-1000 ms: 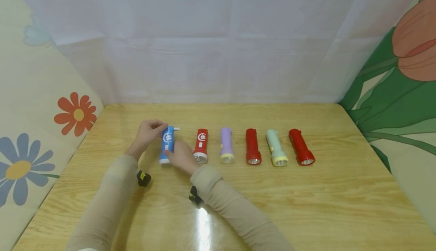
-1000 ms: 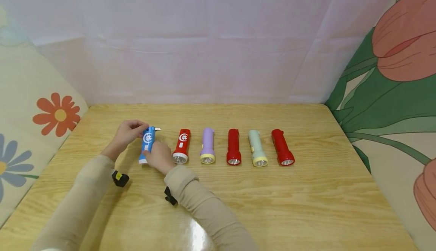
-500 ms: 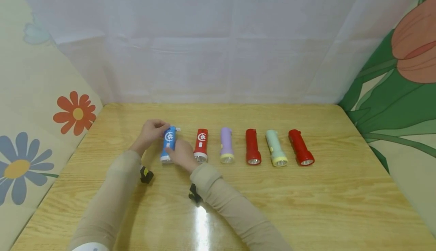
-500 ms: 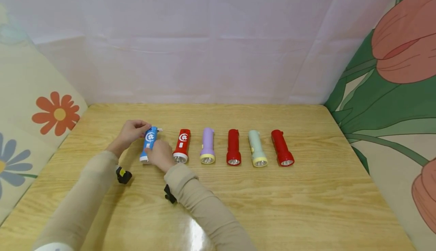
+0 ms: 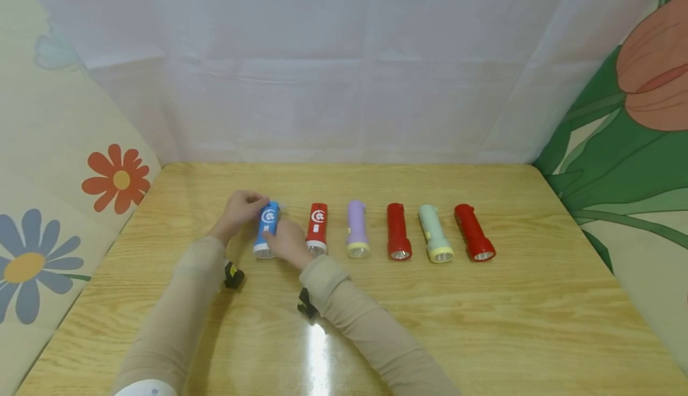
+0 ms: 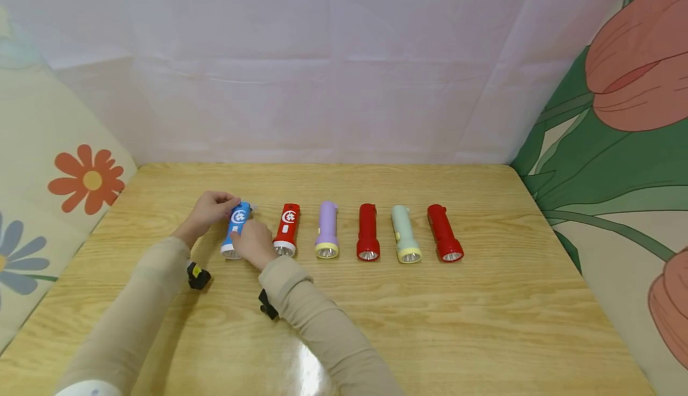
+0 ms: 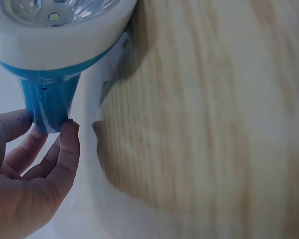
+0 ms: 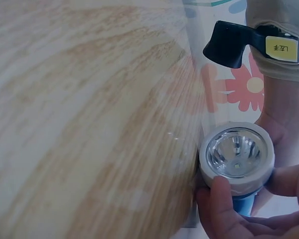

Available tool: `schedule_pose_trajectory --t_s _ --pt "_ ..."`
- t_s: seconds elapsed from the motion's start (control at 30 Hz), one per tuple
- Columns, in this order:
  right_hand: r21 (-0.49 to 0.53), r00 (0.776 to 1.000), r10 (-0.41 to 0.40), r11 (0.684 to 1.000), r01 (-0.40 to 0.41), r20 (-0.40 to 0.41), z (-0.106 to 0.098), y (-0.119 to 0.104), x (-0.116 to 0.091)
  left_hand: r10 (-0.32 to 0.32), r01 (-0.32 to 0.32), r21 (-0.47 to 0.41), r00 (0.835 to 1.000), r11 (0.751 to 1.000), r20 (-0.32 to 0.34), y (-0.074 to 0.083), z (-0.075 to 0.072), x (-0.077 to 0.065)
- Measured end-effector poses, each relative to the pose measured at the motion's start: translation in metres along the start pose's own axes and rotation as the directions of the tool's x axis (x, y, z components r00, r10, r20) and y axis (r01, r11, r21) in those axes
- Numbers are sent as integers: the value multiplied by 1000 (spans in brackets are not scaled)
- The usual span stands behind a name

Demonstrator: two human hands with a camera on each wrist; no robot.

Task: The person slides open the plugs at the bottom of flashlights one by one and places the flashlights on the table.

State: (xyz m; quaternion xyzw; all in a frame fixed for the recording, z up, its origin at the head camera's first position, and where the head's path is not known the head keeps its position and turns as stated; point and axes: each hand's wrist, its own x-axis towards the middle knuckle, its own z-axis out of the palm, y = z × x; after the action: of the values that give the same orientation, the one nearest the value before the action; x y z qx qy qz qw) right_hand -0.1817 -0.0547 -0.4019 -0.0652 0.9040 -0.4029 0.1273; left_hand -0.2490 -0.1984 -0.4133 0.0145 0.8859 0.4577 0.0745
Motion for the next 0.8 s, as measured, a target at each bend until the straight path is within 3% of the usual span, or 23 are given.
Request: schedule_pose_trajectory --t_s 0.4,0.8 --pt "-59 1000 -3 998 3 2 1 -2 1 -52 51 -36 999 998 -11 1 2 -3" --pt "-123 997 -54 991 48 -53 0 -1 1 -8 8 8 1000 1000 -15 3 6 -5"
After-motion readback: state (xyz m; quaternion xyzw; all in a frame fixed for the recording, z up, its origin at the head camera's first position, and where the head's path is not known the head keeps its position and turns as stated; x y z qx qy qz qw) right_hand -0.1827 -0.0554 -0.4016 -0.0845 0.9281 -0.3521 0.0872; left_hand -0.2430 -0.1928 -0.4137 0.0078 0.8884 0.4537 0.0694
